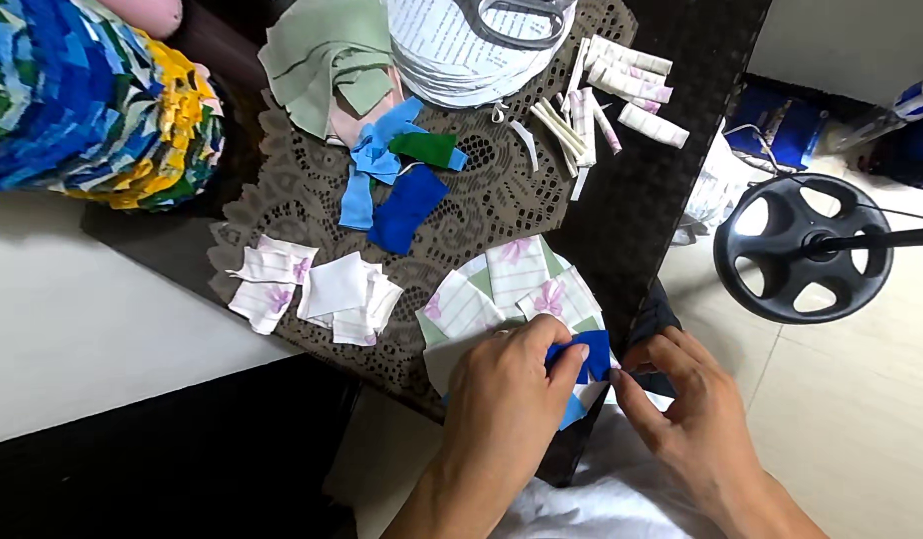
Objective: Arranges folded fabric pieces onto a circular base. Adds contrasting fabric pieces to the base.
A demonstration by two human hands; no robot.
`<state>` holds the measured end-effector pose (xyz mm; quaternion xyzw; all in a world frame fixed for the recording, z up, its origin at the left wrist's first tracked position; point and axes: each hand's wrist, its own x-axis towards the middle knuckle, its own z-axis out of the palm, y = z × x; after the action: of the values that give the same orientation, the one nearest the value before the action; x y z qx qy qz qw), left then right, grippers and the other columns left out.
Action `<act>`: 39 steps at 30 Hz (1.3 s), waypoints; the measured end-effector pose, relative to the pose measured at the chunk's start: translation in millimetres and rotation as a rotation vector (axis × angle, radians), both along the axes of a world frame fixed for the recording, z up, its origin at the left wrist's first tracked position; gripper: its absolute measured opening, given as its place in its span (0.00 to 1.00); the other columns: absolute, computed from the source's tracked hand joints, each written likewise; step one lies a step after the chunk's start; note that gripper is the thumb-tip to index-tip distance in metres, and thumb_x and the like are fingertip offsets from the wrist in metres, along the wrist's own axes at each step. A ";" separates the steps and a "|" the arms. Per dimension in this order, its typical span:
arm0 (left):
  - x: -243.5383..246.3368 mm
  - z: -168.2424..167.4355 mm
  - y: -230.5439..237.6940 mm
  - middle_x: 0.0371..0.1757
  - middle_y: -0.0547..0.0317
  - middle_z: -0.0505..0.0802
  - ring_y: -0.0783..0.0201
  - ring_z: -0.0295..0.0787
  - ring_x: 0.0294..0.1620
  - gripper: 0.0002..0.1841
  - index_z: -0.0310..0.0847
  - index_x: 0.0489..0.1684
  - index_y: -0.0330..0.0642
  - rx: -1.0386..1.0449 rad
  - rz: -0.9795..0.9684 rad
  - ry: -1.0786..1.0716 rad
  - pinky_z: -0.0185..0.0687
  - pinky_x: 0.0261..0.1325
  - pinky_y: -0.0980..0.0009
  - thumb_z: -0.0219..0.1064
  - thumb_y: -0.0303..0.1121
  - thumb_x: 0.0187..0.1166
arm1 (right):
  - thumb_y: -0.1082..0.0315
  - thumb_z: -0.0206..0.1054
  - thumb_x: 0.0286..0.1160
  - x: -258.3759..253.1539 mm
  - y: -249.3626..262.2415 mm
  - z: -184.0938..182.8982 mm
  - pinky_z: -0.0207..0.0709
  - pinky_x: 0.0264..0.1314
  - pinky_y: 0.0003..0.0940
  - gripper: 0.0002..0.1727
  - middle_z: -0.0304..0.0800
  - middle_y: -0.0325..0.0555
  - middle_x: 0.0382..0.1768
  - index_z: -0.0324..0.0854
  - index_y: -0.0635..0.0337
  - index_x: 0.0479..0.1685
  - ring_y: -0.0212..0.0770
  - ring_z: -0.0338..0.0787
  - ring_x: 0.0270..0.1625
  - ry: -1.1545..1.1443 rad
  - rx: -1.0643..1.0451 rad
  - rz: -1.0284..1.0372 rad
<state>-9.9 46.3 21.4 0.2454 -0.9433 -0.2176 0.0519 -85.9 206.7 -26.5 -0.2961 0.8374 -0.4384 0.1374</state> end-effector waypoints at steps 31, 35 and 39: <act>-4.0 7.9 2.6 0.22 0.62 0.89 0.63 0.87 0.24 0.11 0.89 0.28 0.46 -0.031 -0.019 -0.078 0.78 0.26 0.63 0.71 0.42 0.72 | 0.59 0.63 0.77 -6.1 -1.4 5.0 0.71 0.46 0.35 0.09 0.86 0.44 0.35 0.85 0.52 0.35 0.42 0.83 0.44 0.246 -0.109 -0.001; -4.2 6.4 3.1 0.21 0.63 0.89 0.64 0.87 0.24 0.10 0.89 0.27 0.47 -0.051 -0.020 -0.058 0.77 0.25 0.65 0.71 0.42 0.71 | 0.60 0.64 0.78 -5.3 -7.8 4.6 0.68 0.50 0.37 0.10 0.88 0.47 0.44 0.92 0.45 0.43 0.44 0.81 0.50 0.340 -0.095 0.024; -0.1 11.6 -0.9 0.25 0.64 0.91 0.68 0.87 0.25 0.09 0.91 0.32 0.49 0.025 -0.027 -0.071 0.79 0.28 0.68 0.70 0.43 0.72 | 0.60 0.64 0.76 -6.1 -9.5 -0.1 0.68 0.50 0.41 0.11 0.88 0.50 0.47 0.93 0.43 0.44 0.47 0.82 0.52 0.331 -0.053 0.037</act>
<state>-10.0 45.4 33.0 0.2407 -0.9450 -0.2212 0.0124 -92.0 197.2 -26.6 -0.3829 0.8312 -0.4031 -0.0022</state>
